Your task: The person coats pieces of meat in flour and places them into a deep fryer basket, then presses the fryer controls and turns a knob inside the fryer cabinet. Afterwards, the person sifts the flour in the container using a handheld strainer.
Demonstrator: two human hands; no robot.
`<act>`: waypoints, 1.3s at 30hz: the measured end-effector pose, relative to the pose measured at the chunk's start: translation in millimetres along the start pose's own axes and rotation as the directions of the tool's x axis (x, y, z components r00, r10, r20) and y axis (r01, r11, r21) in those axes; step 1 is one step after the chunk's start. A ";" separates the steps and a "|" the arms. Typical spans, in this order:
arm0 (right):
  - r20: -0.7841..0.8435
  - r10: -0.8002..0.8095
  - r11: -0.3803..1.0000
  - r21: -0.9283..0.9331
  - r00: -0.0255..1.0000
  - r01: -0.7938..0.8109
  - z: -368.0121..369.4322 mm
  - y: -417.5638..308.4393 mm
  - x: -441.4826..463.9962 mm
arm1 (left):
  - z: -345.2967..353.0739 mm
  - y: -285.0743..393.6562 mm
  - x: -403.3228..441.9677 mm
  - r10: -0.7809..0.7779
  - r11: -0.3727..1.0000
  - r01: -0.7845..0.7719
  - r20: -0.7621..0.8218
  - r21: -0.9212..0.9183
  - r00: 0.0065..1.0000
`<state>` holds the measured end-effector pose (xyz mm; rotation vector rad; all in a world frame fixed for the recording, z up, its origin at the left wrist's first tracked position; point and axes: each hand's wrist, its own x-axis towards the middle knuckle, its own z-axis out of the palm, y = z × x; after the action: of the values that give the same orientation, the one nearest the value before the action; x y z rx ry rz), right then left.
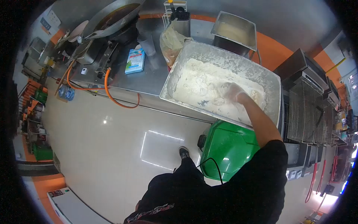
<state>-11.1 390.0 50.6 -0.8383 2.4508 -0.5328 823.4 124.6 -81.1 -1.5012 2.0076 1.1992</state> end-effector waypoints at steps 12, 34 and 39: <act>-0.009 0.068 0.886 -0.459 0.998 -0.065 32.2 -67.4 -14.8 | 9.9 -12.6 25.5 0.127 0.992 -0.127 -0.007 0.008 0.992; -0.139 0.087 0.908 -0.397 0.987 -0.136 11.6 -114.7 34.2 | 28.7 -55.8 9.1 -0.105 0.985 0.098 -0.040 -0.144 0.994; -0.219 0.170 0.902 -0.358 0.961 -0.241 17.9 -121.1 33.6 | 26.2 -33.1 0.4 -0.152 0.985 0.148 -0.037 -0.093 0.988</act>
<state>30.9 275.6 86.1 -0.6823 2.8246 -0.0494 848.2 142.7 -110.0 -1.7027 1.8520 1.2185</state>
